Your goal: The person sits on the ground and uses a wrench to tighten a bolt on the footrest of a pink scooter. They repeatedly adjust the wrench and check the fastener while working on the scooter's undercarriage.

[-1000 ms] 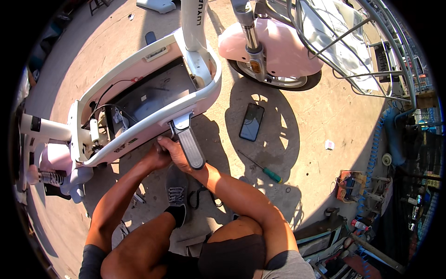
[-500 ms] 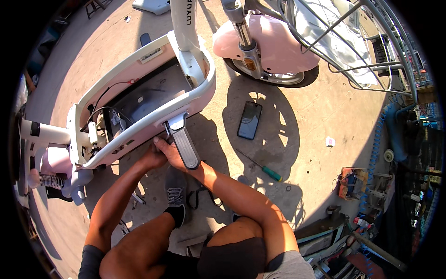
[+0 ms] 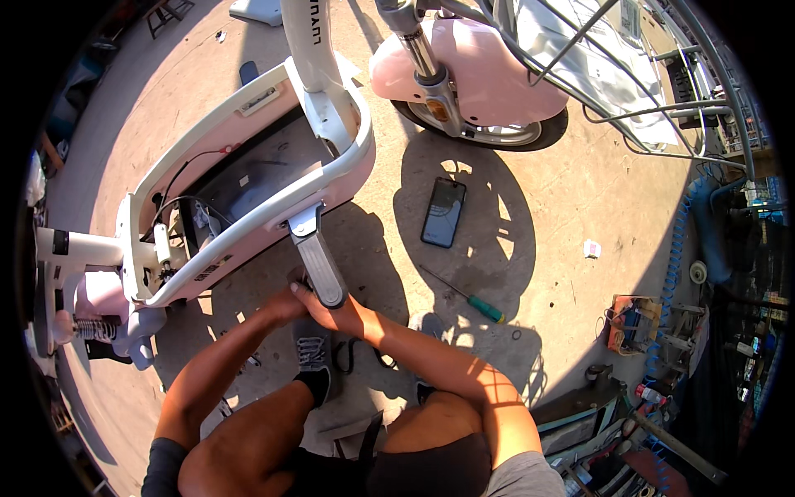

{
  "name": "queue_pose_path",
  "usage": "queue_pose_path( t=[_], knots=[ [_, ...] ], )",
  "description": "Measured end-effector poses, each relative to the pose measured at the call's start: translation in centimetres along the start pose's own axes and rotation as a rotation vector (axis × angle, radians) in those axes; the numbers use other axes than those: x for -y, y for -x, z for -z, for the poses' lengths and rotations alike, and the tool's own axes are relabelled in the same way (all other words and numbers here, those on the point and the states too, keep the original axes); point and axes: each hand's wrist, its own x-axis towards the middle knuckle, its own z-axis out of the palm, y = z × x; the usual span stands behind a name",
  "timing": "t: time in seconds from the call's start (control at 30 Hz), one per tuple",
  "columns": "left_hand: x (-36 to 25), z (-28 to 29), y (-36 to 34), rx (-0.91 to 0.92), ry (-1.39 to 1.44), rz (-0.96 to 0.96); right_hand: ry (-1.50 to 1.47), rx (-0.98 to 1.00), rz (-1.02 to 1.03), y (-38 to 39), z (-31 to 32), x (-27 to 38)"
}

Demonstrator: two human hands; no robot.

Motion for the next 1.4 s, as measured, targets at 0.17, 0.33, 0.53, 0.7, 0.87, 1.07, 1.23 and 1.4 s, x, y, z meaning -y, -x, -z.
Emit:
queue_pose_path(
  t=[0.17,0.33,0.53,0.7,0.87,1.07,1.23,1.4],
  knots=[
    [-7.1,-2.1,0.4,0.084,0.116,0.501,-0.058,-0.058,-0.104,1.9,2.0,0.9],
    [-1.8,-3.2,1.0,0.027,-0.071,0.254,-0.211,-0.12,-0.257,3.2,3.6,-4.8],
    [-4.7,-1.1,1.3,-0.129,0.111,0.131,0.088,-0.144,-0.287,2.7,7.8,0.3],
    [-10.2,-1.0,1.8,-0.244,0.377,0.084,0.495,-0.101,-0.228,2.0,11.0,3.3],
    [-11.9,-0.9,2.0,-0.209,0.63,0.029,0.685,-0.103,-0.004,1.6,13.1,5.5],
    [-13.2,-0.7,1.8,-0.208,0.955,0.115,0.89,-0.072,0.241,-0.7,14.0,9.0],
    [-15.8,-1.3,1.2,-0.194,0.894,0.063,1.005,0.034,0.388,-3.1,14.9,10.9],
    [-16.4,-1.3,0.6,-0.145,0.823,0.05,1.079,0.104,0.44,-4.3,15.2,11.7]
  ],
)
